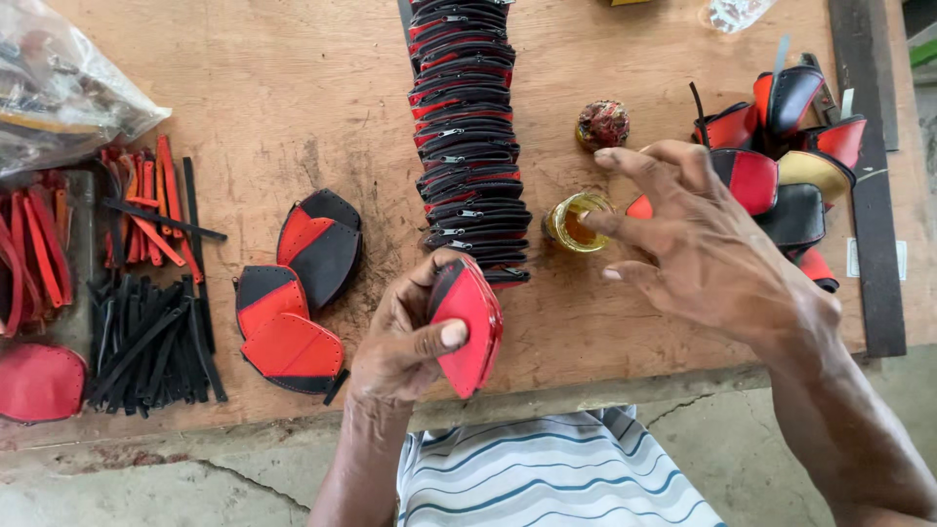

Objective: The person applies a yellow substance from a small jar to the edges of red and black leather pouches using a small applicator. They handle each pouch one at a time, turning it to coat different edges, and place the treated pouches into a growing stack on the table.

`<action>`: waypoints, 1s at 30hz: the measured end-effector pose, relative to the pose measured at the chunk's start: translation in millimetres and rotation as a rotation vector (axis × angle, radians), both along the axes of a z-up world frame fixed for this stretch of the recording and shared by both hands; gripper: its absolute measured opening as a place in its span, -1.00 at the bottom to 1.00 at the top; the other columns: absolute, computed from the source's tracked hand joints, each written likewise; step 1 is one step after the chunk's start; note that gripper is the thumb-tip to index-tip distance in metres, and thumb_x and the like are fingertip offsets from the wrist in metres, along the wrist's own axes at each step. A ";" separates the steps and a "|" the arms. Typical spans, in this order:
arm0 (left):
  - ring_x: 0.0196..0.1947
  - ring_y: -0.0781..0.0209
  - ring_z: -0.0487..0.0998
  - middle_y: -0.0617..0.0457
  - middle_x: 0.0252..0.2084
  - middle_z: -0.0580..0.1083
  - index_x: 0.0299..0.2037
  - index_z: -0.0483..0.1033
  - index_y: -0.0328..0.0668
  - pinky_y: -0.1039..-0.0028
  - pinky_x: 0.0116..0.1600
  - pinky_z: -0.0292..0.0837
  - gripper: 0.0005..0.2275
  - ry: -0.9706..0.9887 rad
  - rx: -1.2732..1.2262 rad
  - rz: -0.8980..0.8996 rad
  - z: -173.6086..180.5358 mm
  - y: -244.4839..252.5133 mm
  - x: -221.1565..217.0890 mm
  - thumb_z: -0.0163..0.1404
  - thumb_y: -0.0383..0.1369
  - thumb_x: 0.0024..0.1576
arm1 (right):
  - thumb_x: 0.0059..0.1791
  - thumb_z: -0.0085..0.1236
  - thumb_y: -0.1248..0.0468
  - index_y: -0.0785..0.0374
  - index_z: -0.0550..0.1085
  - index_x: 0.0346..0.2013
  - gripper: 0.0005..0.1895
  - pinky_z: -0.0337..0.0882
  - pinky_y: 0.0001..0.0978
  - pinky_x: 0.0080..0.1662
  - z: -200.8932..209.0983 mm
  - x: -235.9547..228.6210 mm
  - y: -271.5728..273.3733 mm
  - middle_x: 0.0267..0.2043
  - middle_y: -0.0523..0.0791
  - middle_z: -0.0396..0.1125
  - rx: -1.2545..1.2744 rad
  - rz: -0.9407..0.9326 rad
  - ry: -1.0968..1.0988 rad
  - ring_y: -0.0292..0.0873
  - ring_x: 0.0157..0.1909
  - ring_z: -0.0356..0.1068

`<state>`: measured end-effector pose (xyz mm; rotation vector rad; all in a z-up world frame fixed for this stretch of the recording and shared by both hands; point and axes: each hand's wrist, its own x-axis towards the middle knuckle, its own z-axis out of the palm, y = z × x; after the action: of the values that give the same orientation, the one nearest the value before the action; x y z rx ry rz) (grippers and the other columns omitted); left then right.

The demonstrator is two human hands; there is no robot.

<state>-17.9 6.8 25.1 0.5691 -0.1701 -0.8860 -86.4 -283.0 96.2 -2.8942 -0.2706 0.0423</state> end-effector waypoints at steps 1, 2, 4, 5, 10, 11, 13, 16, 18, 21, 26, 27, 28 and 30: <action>-0.08 0.21 0.59 -0.07 -0.07 0.52 0.17 0.34 -0.49 0.44 0.06 0.55 -0.49 0.012 0.004 -0.008 -0.8 -0.7 -1.8 0.30 -0.56 0.05 | -0.25 0.33 0.08 0.09 0.59 -0.02 -0.49 0.17 0.02 0.29 -3.5 4.2 0.3 0.40 -0.08 0.02 -0.037 0.010 0.025 0.13 0.33 -0.08; -0.08 0.22 0.58 -0.05 -0.07 0.52 0.16 0.33 -0.48 0.45 0.07 0.55 -0.49 0.023 0.010 -0.015 -1.6 -2.0 -4.3 0.31 -0.55 0.04 | -0.25 0.32 0.07 0.08 0.58 0.02 -0.46 0.15 0.02 0.30 -6.5 8.3 1.9 0.40 -0.07 0.00 -0.067 0.023 0.047 0.12 0.31 -0.08; -0.09 0.23 0.58 -0.04 -0.07 0.51 0.16 0.34 -0.47 0.45 0.05 0.55 -0.48 0.056 0.011 -0.035 -2.1 -5.8 -8.0 0.32 -0.55 0.04 | -0.24 0.31 0.05 0.06 0.56 0.10 -0.40 0.11 0.03 0.32 -10.1 18.8 4.7 0.40 -0.05 -0.03 -0.129 0.047 0.087 0.12 0.29 -0.09; -0.10 0.23 0.58 -0.05 -0.08 0.52 0.16 0.34 -0.47 0.45 0.03 0.56 -0.49 0.076 0.006 -0.048 -1.8 -8.1 -9.4 0.32 -0.54 0.04 | -0.23 0.32 0.04 0.07 0.57 0.07 -0.43 0.09 0.05 0.32 -12.4 25.3 7.9 0.43 -0.03 -0.05 -0.147 0.044 0.141 0.12 0.31 -0.11; -0.15 0.26 0.59 -0.02 -0.11 0.52 0.15 0.34 -0.43 0.47 -0.04 0.57 -0.44 0.141 0.000 -0.059 -1.8 -15.8 -12.4 0.36 -0.51 -0.01 | -0.24 0.33 0.10 0.10 0.58 0.01 -0.47 0.10 0.06 0.33 -9.8 24.4 6.4 0.46 -0.05 -0.02 -0.084 0.046 0.167 0.07 0.36 -0.10; -0.16 0.26 0.59 -0.02 -0.13 0.53 0.15 0.35 -0.44 0.48 -0.05 0.56 -0.44 0.135 -0.004 -0.066 -3.6 -15.7 -10.5 0.37 -0.50 -0.02 | -0.24 0.33 0.12 0.12 0.57 0.02 -0.47 0.11 0.05 0.34 -7.9 18.1 3.1 0.45 -0.04 0.00 -0.049 0.020 0.100 0.08 0.37 -0.09; -0.20 0.27 0.59 -0.01 -0.16 0.54 0.12 0.37 -0.44 0.49 -0.08 0.56 -0.44 0.134 0.015 -0.079 -7.6 -14.8 -11.6 0.40 -0.48 -0.04 | -0.24 0.32 0.17 0.16 0.57 0.03 -0.46 0.14 0.03 0.35 -5.2 0.5 -1.8 0.42 -0.01 0.03 0.026 -0.041 -0.026 0.11 0.38 -0.06; -0.26 0.27 0.59 0.01 -0.23 0.55 0.04 0.41 -0.41 0.51 -0.11 0.55 -0.47 0.105 0.043 -0.094 -12.4 -18.8 -10.0 0.41 -0.47 -0.09 | -0.22 0.36 0.16 0.23 0.56 -0.05 -0.53 0.18 -0.02 0.31 -1.9 -14.3 -4.0 0.38 -0.05 0.06 0.103 -0.044 -0.058 0.12 0.36 -0.04; -0.28 0.29 0.58 0.03 -0.26 0.55 -0.01 0.44 -0.40 0.51 -0.12 0.55 -0.52 0.081 0.043 -0.096 -15.7 -19.7 -10.5 0.41 -0.49 -0.09 | -0.26 0.40 0.12 0.23 0.57 -0.12 -0.53 0.21 -0.01 0.29 1.3 -17.2 -3.0 0.35 -0.04 0.09 0.111 -0.032 -0.048 0.13 0.36 -0.01; -0.30 0.30 0.57 0.03 -0.27 0.54 -0.05 0.44 -0.39 0.51 -0.14 0.53 -0.56 0.061 0.040 -0.090 -18.8 -20.6 -10.8 0.39 -0.52 -0.08 | -0.20 0.41 0.15 0.25 0.52 -0.06 -0.52 0.29 -0.03 0.22 15.6 -29.1 -7.8 0.32 0.03 0.14 0.098 -0.121 -0.258 0.11 0.33 0.07; -0.29 0.33 0.56 0.05 -0.26 0.54 -0.07 0.46 -0.41 0.53 -0.11 0.52 -0.58 0.028 0.057 -0.085 -17.3 -22.3 -12.2 0.38 -0.54 -0.10 | -0.05 0.41 0.21 0.25 0.31 0.22 -0.37 0.39 -0.34 -0.01 17.2 -61.9 -0.9 0.20 -0.07 0.23 0.797 -0.223 -0.444 -0.21 0.13 0.31; -0.28 0.34 0.56 0.05 -0.26 0.55 -0.07 0.47 -0.42 0.54 -0.10 0.52 -0.58 0.011 0.058 -0.086 -15.6 -22.6 -12.1 0.37 -0.54 -0.10 | -0.07 0.41 0.19 0.24 0.30 0.28 -0.31 0.41 -0.34 0.07 10.1 -64.6 7.1 0.21 -0.09 0.26 0.946 -0.144 -0.328 -0.23 0.13 0.32; -0.28 0.34 0.56 0.05 -0.26 0.55 -0.08 0.48 -0.40 0.54 -0.10 0.52 -0.58 0.010 0.067 -0.095 -14.2 -22.4 -12.8 0.38 -0.55 -0.11 | -0.09 0.41 0.18 0.24 0.29 0.34 -0.24 0.44 -0.33 0.15 3.2 -66.0 12.9 0.22 -0.11 0.29 1.091 -0.066 -0.205 -0.26 0.14 0.34; -0.28 0.34 0.56 0.06 -0.26 0.55 -0.09 0.49 -0.38 0.53 -0.09 0.53 -0.58 0.006 0.083 -0.115 -11.0 -22.8 -13.0 0.38 -0.55 -0.13 | -0.16 0.48 0.19 0.34 0.29 0.36 -0.14 0.47 -0.26 0.12 -10.2 -61.3 22.0 0.09 -0.07 0.35 1.383 0.055 0.163 -0.15 0.14 0.34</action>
<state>-30.8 -16.0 14.1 0.6389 -0.1624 -1.0101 -147.7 -261.0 86.0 -1.5002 -0.2129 0.0649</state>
